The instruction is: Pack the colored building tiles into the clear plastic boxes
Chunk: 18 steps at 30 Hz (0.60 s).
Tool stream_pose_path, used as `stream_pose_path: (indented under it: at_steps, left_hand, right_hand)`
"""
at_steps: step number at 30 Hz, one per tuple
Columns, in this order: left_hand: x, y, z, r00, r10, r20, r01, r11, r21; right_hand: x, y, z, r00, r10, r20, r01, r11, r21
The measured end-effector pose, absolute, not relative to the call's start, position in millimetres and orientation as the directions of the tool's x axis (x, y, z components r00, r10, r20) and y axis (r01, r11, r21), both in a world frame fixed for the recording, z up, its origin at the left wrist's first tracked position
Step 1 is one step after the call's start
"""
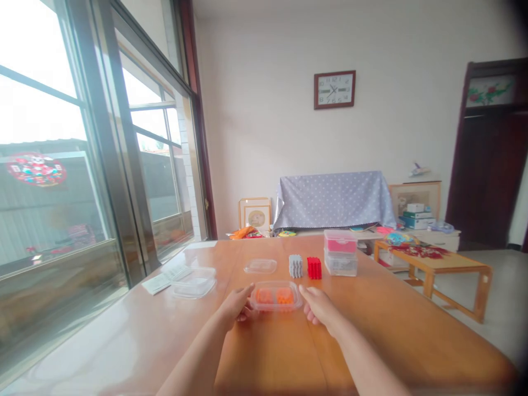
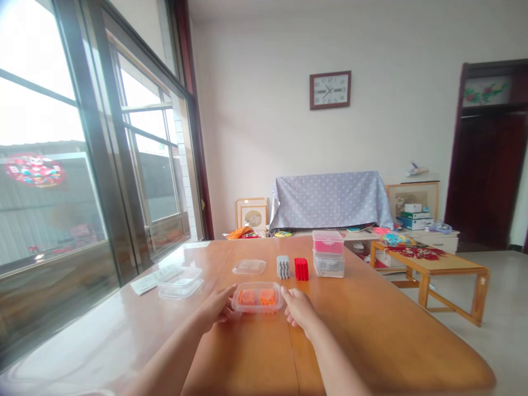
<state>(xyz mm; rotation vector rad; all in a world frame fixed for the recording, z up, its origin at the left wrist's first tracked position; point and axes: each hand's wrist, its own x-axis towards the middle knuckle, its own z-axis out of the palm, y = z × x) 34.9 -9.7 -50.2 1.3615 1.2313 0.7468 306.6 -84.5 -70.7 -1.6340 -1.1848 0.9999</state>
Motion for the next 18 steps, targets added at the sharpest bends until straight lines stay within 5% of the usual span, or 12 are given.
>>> stream_pose_path:
  at_steps: [6,18]
  left_hand:
    - [44,-32,-54,0.209,0.959,-0.193,0.134,0.168,0.977]
    - [55,-57,-60,0.053,0.986,-0.157,-0.019,0.159,0.987]
  right_hand:
    - [283,-96,-82,0.256,0.959,-0.117,0.054,-0.135,-0.989]
    - [266,-100,-83,0.311,0.944,-0.107,-0.048,-0.097,-0.994]
